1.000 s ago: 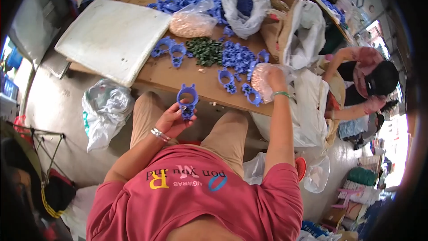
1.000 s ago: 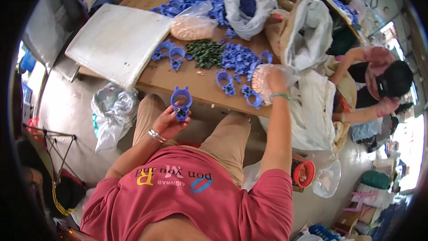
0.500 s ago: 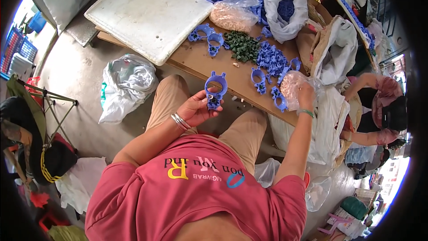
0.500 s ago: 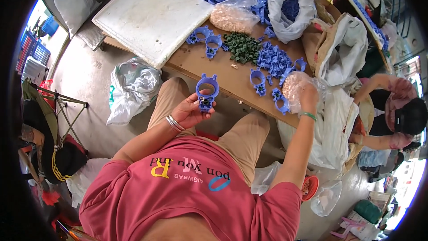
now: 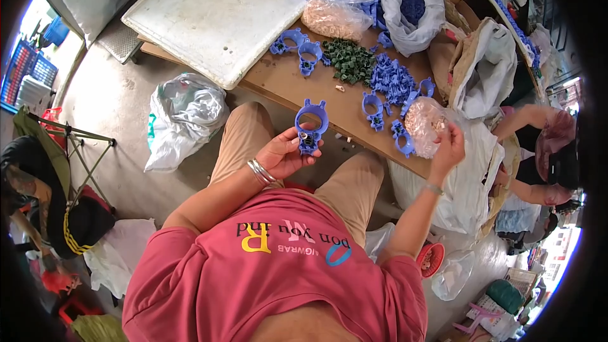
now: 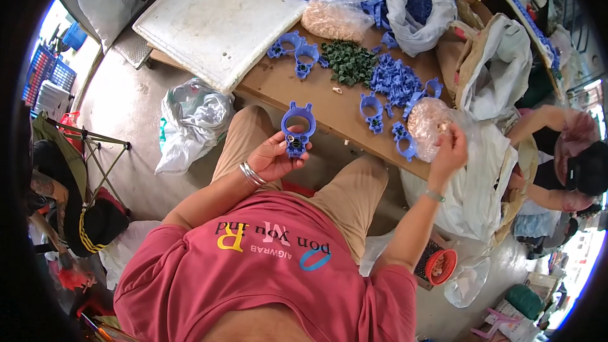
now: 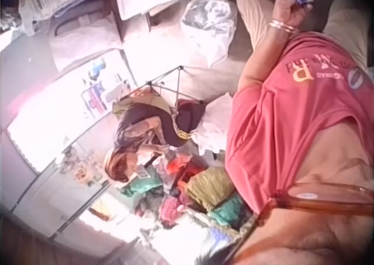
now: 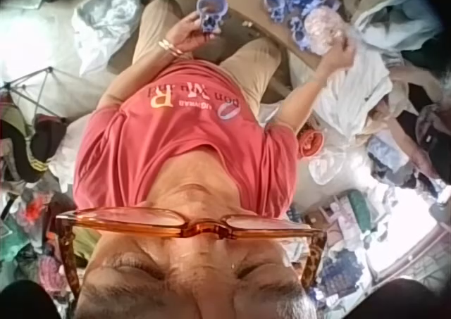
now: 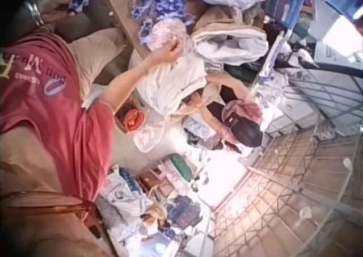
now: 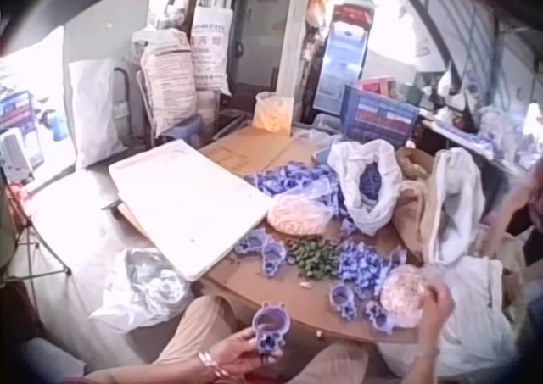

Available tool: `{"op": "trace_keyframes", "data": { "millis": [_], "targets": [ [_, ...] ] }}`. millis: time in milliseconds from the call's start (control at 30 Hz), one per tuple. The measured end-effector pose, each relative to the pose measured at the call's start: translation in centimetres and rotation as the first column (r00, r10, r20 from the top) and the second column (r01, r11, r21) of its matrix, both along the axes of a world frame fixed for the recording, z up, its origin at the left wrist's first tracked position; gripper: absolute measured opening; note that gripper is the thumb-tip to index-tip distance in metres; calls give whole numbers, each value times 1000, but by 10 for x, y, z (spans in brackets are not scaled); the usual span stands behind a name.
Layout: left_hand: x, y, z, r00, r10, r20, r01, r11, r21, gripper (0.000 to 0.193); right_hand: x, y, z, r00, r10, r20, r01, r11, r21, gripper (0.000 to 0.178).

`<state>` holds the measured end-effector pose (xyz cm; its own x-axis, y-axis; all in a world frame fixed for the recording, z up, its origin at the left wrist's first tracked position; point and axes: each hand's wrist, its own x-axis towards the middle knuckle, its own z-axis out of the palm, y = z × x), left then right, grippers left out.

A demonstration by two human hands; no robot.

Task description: The person assembles small green plastic components into blue plastic frames by hand at a work table.

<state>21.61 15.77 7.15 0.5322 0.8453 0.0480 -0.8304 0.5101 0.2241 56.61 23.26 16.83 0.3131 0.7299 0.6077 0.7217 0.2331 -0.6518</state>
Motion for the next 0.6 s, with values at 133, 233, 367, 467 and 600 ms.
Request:
{"op": "trace_keyframes", "data": {
  "millis": [133, 233, 367, 467, 600],
  "targets": [
    [5, 1, 0, 1000, -23, 6, 23, 1000, -1, 42, -89, -46, 10, 879, 170, -446, -257, 956, -141, 11],
    [8, 0, 2, 999, -41, 10, 40, 999, 6, 43, -139, -63, -5, 680, 435, -590, -598, 795, -104, 12],
    [10, -1, 4, 1000, -23, -17, 23, 1000, 13, 43, -173, -72, -30, 540, 532, -652, -752, 653, -90, 12],
    [9, -2, 2, 1000, 1, -20, 0, 1000, 27, 44, -177, -69, -33, 637, 587, -500, -737, 653, -173, 12],
    [7, -2, -2, 1000, 0, -24, 1, 1000, 29, 44, -183, -70, -31, 689, 608, -394, -712, 670, -212, 12]
  ]
}}
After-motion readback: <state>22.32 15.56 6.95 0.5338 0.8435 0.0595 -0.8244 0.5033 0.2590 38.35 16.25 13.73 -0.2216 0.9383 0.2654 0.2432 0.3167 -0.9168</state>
